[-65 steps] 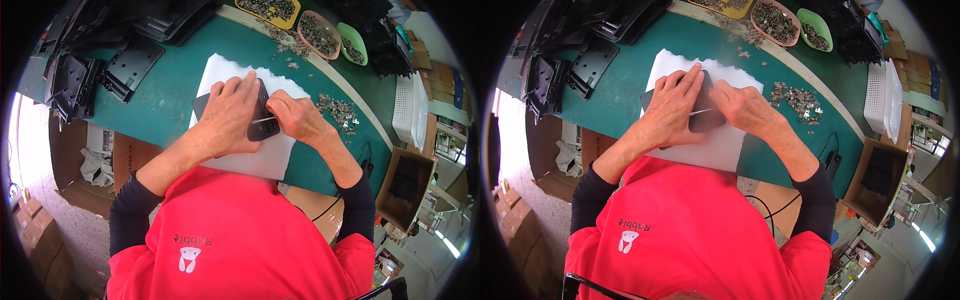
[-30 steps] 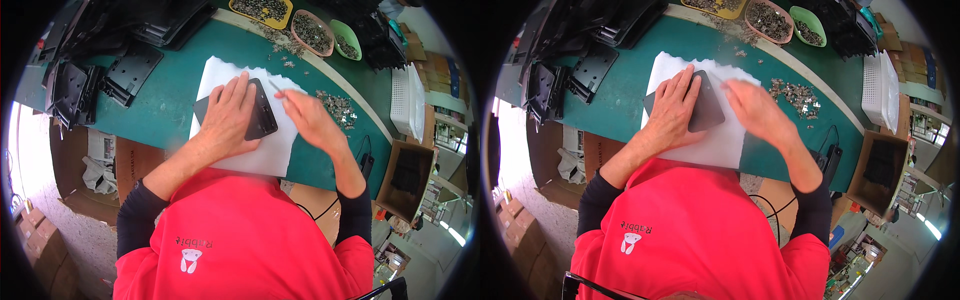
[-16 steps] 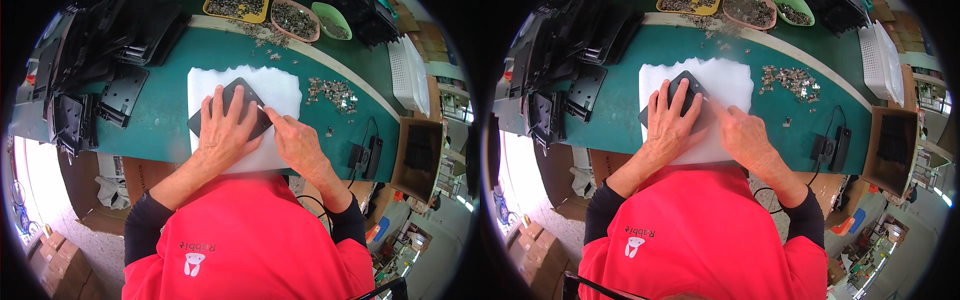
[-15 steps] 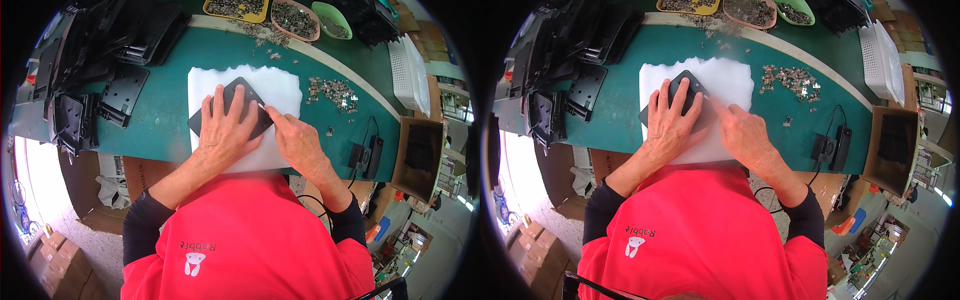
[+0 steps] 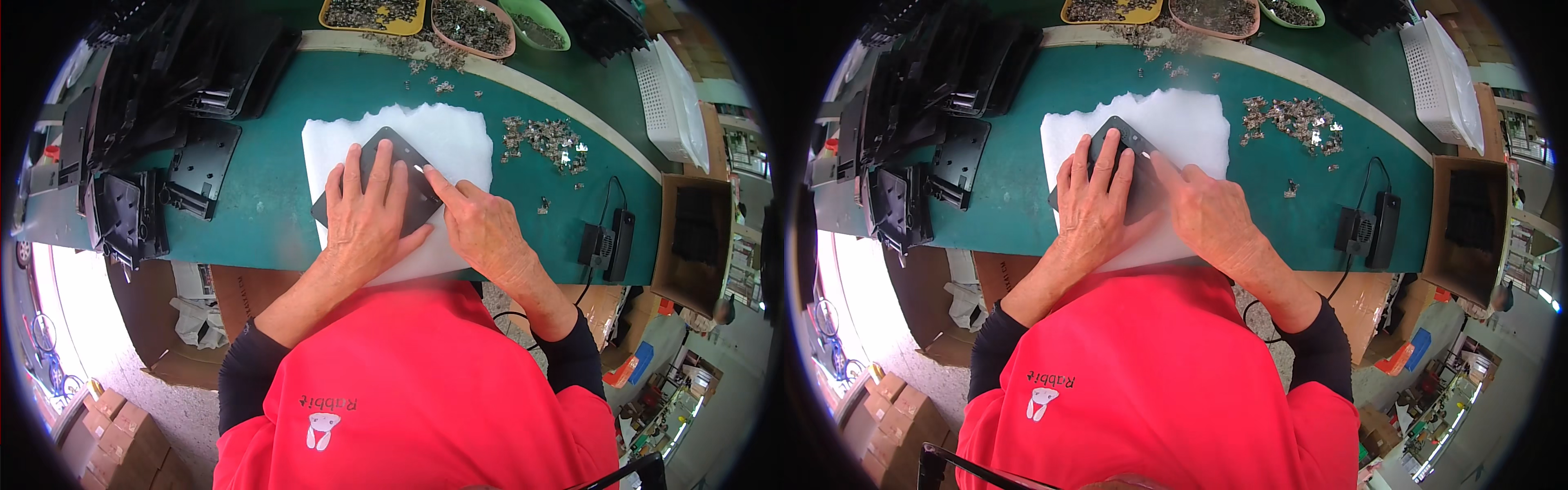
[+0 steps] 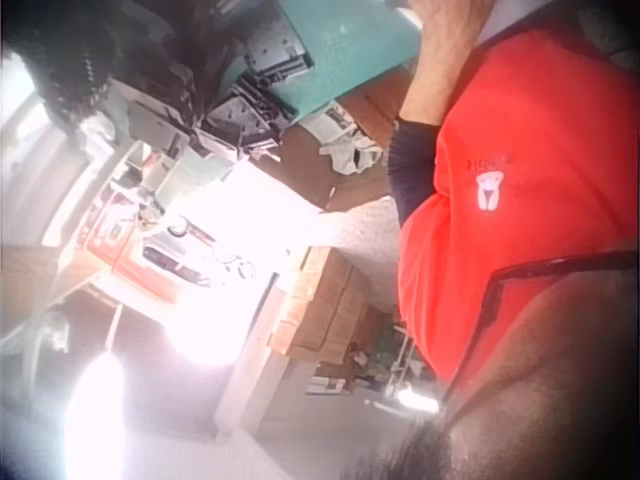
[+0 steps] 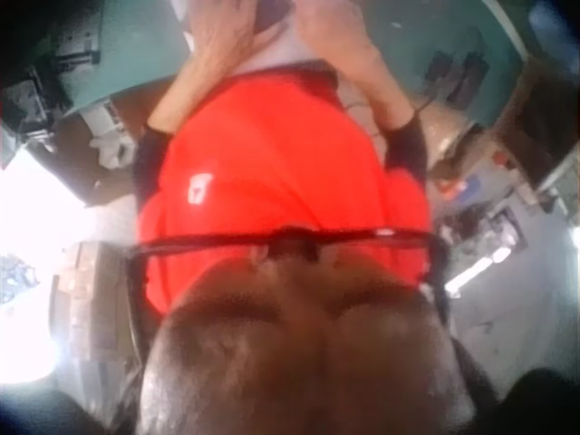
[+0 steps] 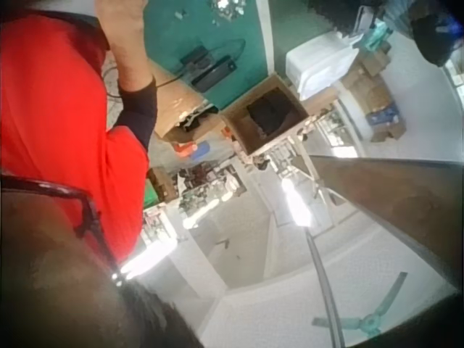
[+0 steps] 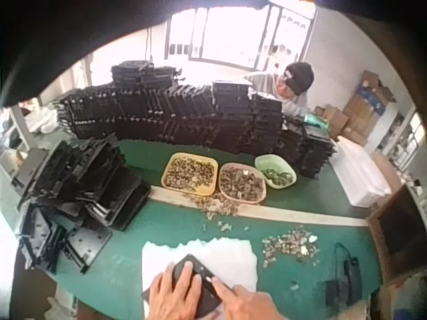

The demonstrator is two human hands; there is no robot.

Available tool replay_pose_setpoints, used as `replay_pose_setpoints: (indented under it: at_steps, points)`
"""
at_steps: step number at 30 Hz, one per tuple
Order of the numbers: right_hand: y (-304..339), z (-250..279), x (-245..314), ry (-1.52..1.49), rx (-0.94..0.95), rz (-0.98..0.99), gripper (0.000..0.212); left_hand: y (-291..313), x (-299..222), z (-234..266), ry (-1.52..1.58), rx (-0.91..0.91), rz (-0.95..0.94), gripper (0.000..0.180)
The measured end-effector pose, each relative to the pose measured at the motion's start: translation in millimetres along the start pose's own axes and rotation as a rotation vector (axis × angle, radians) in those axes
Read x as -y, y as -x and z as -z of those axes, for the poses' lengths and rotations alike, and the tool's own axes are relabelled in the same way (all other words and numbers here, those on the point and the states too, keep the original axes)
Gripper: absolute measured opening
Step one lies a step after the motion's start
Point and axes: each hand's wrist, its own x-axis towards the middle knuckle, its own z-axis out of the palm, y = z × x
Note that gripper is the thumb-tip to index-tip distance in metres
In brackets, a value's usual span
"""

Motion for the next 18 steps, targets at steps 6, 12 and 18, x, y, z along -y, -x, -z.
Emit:
replay_pose_setpoints:
  at_steps: [6,12,18]
  points:
    - [-1,1,-1,0.049,0.017,0.018,0.05,0,0,-3,-0.001,-0.009,0.011,0.079]
    - [-5,1,-2,0.094,0.031,0.048,0.051,-2,-1,-1,0.025,-0.006,0.019,0.078]
    - [-14,13,10,0.18,0.15,0.03,0.051,-2,1,1,0.081,0.02,0.012,0.078]
